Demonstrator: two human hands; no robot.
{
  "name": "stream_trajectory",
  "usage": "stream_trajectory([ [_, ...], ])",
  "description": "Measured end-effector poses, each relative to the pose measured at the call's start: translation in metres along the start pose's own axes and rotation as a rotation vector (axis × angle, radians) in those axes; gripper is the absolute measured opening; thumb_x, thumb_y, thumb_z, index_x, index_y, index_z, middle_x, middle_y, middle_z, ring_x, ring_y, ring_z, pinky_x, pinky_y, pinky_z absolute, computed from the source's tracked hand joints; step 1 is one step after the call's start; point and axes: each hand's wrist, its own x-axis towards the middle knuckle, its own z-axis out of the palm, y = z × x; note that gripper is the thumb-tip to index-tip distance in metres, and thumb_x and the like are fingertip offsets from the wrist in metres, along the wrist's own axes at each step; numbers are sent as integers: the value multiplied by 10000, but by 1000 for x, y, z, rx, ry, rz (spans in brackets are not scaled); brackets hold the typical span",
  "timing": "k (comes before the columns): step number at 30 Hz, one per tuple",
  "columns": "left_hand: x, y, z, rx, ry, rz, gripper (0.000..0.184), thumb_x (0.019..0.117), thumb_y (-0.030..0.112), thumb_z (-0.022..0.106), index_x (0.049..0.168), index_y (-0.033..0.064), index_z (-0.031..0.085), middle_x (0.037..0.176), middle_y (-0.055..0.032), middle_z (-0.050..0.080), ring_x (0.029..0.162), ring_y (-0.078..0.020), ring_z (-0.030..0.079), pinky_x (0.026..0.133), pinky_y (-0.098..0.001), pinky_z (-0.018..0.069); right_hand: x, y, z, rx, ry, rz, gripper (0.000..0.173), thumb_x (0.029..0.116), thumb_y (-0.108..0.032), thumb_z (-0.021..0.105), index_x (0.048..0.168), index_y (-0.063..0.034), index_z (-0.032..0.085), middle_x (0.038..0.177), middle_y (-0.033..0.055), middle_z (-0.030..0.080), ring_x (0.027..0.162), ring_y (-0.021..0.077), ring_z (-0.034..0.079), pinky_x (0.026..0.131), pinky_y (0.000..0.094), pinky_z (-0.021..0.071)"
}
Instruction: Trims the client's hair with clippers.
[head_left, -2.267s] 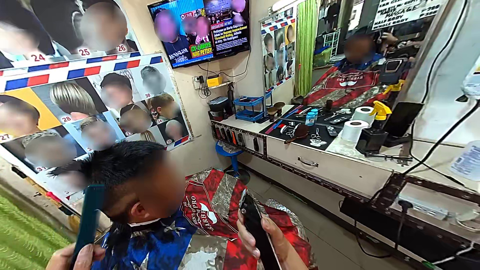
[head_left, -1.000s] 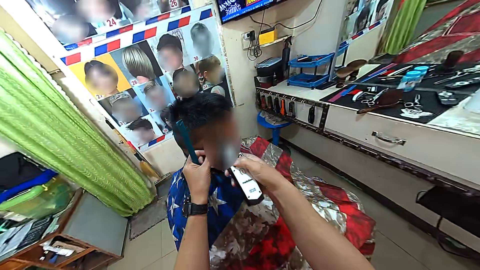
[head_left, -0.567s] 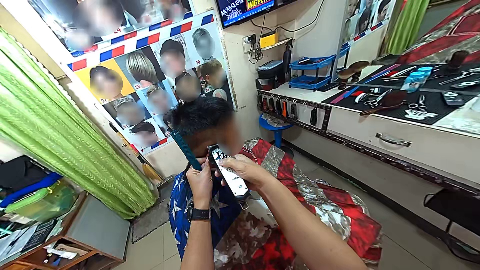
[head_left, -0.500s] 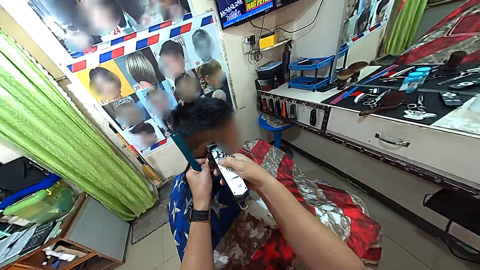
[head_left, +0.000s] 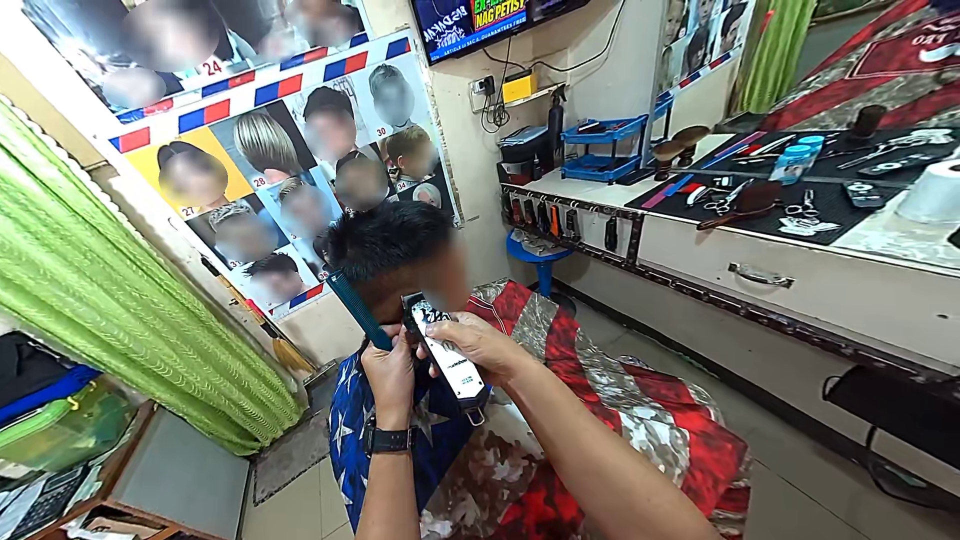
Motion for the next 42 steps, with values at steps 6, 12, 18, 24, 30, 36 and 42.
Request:
stream_trajectory([
  [6,-2,2,1,2,13,-38,127,958,-76,597,867,-16,661,617,-14,640,506,-59,591,484,-217,519,1,5,0,-14,-18,-11,201,1072,-150,474,1146,7,574,865,103,698,699,153,700,668,285,616],
  [12,-3,1,2,-28,2,-35,116,943,-79,618,852,-20,661,614,-26,641,524,-87,618,525,-251,565,3,6,2,-41,-16,-39,241,1070,-172,516,1220,11,562,917,131,700,749,184,707,719,314,620],
  [18,-6,1,1,-74,-6,-57,109,942,-69,597,864,-20,654,620,-35,635,516,-93,612,494,-255,548,4,8,3,-113,-9,-17,311,1044,-208,592,1263,8,550,964,139,706,811,199,718,756,331,622],
  [24,-7,0,0,-100,-2,-60,102,917,-89,604,872,-7,646,647,-33,656,548,-82,630,536,-255,566,4,10,6,-186,-14,17,350,1032,-242,614,1277,-2,544,966,131,714,814,191,719,738,321,614],
  [30,-8,0,-1,-139,-17,-69,135,939,-78,588,842,1,639,611,-20,634,483,-59,582,445,-219,506,7,12,11,-115,6,-40,345,1041,-225,593,1289,10,541,969,154,705,824,214,717,774,348,618],
  [36,-8,3,0,-156,-21,-68,151,935,-86,579,832,11,630,598,-4,627,453,-40,551,418,-198,478,8,11,12,-71,0,-56,302,1053,-196,566,1262,22,553,951,148,700,803,204,714,766,336,620],
  [42,-8,3,0,-140,-15,-104,171,954,-86,567,824,16,609,567,-2,596,419,-42,517,385,-198,446,6,13,12,-45,-6,-33,275,1065,-196,530,1240,14,561,930,135,696,784,194,709,755,328,617],
])
